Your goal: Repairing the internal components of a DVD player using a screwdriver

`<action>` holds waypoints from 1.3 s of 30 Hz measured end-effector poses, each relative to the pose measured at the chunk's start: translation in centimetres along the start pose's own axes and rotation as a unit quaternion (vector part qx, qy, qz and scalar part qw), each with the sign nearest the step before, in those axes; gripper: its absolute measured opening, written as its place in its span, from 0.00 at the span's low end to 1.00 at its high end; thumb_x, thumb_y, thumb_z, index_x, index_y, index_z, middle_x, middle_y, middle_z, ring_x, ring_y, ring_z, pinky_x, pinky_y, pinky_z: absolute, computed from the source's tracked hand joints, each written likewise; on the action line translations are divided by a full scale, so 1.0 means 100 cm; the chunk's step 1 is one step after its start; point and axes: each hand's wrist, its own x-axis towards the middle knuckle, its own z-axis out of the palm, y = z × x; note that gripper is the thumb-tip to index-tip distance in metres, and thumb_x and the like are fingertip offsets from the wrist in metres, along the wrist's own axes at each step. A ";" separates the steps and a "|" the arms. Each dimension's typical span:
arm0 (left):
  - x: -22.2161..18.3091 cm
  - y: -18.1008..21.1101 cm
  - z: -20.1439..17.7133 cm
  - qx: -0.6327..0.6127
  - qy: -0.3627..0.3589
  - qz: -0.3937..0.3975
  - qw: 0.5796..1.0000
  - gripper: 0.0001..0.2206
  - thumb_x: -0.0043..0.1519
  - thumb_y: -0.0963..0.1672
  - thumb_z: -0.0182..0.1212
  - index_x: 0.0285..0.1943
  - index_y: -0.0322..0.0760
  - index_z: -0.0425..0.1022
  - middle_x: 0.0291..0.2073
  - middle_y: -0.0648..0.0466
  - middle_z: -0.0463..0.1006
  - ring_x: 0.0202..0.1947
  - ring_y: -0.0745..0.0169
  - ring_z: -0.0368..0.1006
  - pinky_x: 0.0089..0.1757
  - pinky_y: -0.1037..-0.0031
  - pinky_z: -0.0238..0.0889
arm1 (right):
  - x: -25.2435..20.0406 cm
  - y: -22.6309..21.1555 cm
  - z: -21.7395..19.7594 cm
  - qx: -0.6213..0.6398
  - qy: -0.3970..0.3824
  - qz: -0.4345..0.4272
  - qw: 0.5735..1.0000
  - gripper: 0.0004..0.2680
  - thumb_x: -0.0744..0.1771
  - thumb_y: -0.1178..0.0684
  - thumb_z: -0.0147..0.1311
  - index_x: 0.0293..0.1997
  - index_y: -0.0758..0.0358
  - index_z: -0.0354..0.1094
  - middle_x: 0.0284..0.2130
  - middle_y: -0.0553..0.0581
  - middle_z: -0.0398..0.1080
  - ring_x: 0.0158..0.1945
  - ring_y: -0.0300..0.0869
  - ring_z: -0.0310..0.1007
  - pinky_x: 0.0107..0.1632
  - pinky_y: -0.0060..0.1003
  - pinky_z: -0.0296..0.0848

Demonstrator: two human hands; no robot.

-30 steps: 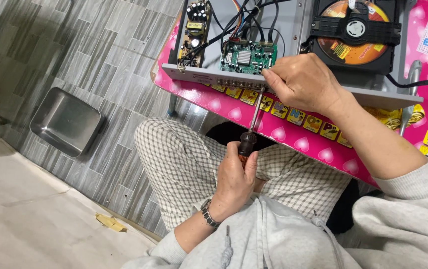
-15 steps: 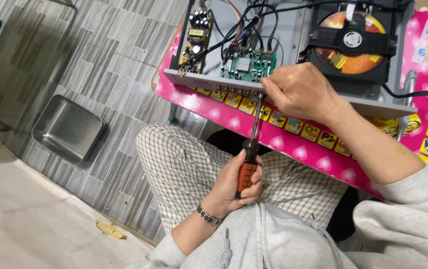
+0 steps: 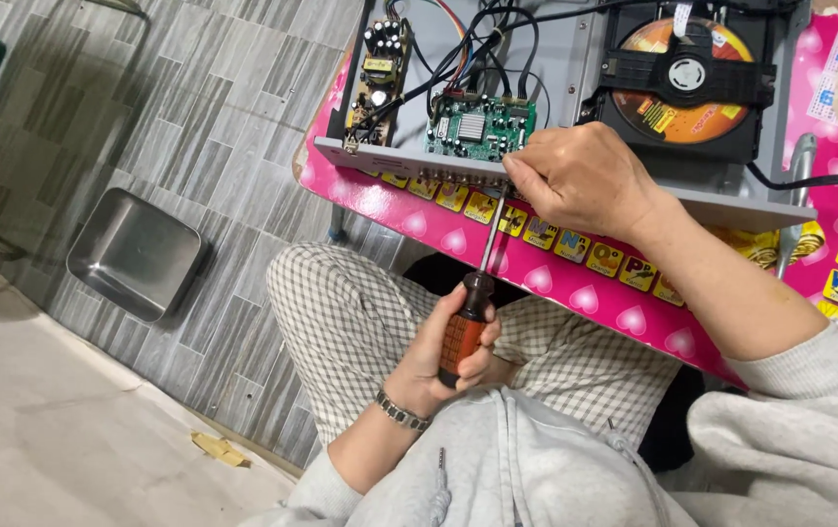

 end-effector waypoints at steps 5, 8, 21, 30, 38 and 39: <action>-0.006 0.014 0.017 0.117 0.056 0.082 0.988 0.16 0.68 0.49 0.57 0.42 0.28 0.67 0.24 0.41 0.70 0.05 0.59 0.65 0.07 0.74 0.57 | 0.002 0.003 0.000 0.001 0.010 -0.006 1.000 0.16 0.72 0.47 0.43 0.25 0.54 0.70 0.19 0.54 0.68 0.25 0.50 0.73 0.28 0.39 0.69; -0.006 0.012 0.015 0.193 0.129 0.141 0.962 0.15 0.67 0.46 0.58 0.40 0.24 0.73 0.10 0.31 0.69 0.05 0.46 0.69 0.10 0.66 0.63 | 0.001 0.002 0.001 0.004 0.009 -0.005 1.000 0.15 0.72 0.46 0.44 0.26 0.55 0.71 0.20 0.54 0.69 0.25 0.50 0.73 0.28 0.39 0.70; 0.002 0.017 0.010 0.081 -0.035 -0.014 0.996 0.20 0.69 0.54 0.49 0.47 0.31 0.66 0.26 0.47 0.64 0.13 0.61 0.62 0.14 0.75 0.56 | 0.002 0.000 0.000 0.005 0.019 -0.004 1.000 0.19 0.73 0.45 0.41 0.21 0.55 0.66 0.18 0.54 0.68 0.24 0.51 0.72 0.28 0.39 0.70; 0.006 0.022 0.028 0.568 0.186 0.259 0.759 0.14 0.63 0.48 0.62 0.36 0.30 0.75 0.18 0.44 0.74 0.20 0.52 0.73 0.22 0.69 0.62 | 0.002 0.000 -0.001 -0.012 0.018 -0.008 1.000 0.19 0.73 0.46 0.40 0.20 0.54 0.65 0.18 0.53 0.68 0.24 0.50 0.72 0.28 0.39 0.70; 0.007 0.023 0.011 0.184 0.028 0.088 0.979 0.19 0.70 0.50 0.51 0.42 0.25 0.68 0.19 0.42 0.68 0.09 0.56 0.65 0.11 0.68 0.60 | 0.001 -0.003 -0.002 -0.037 0.008 -0.023 0.999 0.18 0.73 0.46 0.41 0.21 0.55 0.62 0.18 0.54 0.66 0.25 0.51 0.72 0.29 0.39 0.70; 0.009 0.024 0.009 0.108 -0.016 0.042 0.993 0.21 0.69 0.52 0.51 0.43 0.25 0.69 0.20 0.43 0.66 0.11 0.57 0.64 0.12 0.68 0.60 | 0.001 -0.003 -0.002 -0.035 0.008 -0.021 0.999 0.18 0.73 0.46 0.41 0.21 0.54 0.63 0.18 0.54 0.65 0.25 0.51 0.72 0.29 0.39 0.70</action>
